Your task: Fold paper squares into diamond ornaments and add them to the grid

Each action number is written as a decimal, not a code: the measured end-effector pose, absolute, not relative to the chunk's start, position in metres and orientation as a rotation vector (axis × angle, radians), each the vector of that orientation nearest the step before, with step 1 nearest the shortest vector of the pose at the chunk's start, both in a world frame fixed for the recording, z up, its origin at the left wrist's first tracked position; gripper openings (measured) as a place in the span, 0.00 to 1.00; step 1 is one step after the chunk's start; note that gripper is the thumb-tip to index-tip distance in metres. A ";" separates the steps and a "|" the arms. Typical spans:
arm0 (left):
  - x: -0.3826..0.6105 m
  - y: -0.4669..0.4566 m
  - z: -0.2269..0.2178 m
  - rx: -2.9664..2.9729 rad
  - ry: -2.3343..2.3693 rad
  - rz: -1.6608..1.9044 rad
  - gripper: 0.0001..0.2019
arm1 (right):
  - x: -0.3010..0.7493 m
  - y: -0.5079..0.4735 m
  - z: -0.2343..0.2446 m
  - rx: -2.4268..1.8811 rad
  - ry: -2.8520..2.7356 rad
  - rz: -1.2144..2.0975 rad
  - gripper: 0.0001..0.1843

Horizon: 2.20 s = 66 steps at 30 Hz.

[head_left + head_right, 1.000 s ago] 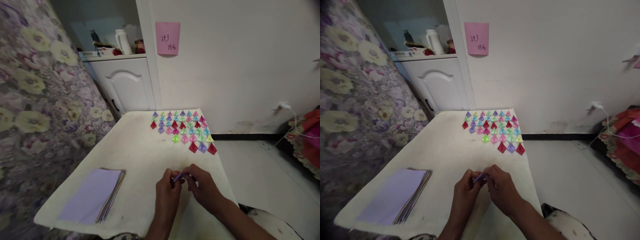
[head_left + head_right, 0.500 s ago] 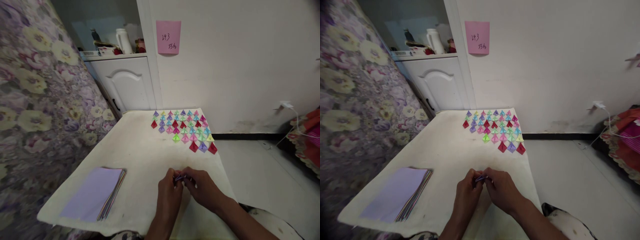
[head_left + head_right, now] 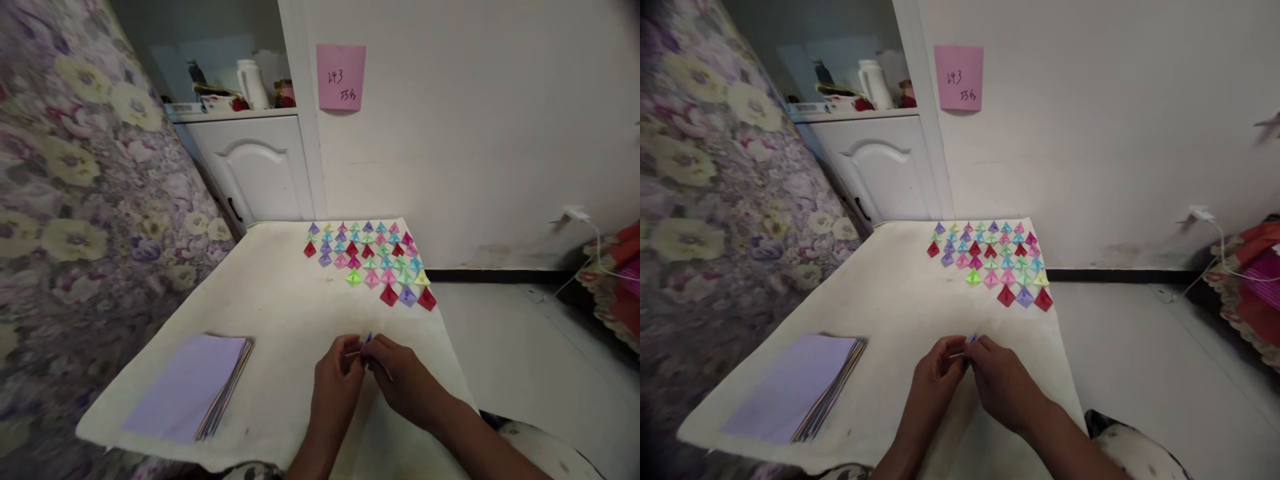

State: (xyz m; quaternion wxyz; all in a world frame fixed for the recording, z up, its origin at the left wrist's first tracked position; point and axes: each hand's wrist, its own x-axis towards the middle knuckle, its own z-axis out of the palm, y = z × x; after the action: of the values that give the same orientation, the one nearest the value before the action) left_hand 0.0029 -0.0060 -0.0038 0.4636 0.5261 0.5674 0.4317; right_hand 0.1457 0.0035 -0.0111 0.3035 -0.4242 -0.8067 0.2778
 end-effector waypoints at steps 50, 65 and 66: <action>-0.012 0.005 0.007 1.111 1.095 0.983 0.13 | 0.145 0.007 -0.009 -1.150 -1.842 0.920 0.05; -0.007 0.004 0.002 1.046 1.200 0.997 0.09 | 0.141 0.004 -0.001 -1.215 -1.535 1.247 0.06; -0.007 0.004 0.002 1.049 1.213 0.998 0.09 | 0.142 0.005 0.000 -1.200 -1.512 1.280 0.04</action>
State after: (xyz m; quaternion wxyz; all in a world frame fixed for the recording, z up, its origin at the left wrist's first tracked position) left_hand -0.0067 0.0042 0.0019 0.5864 0.4499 0.5201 0.4281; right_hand 0.1416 0.0047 0.0002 0.4012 -0.4747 -0.5979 0.5062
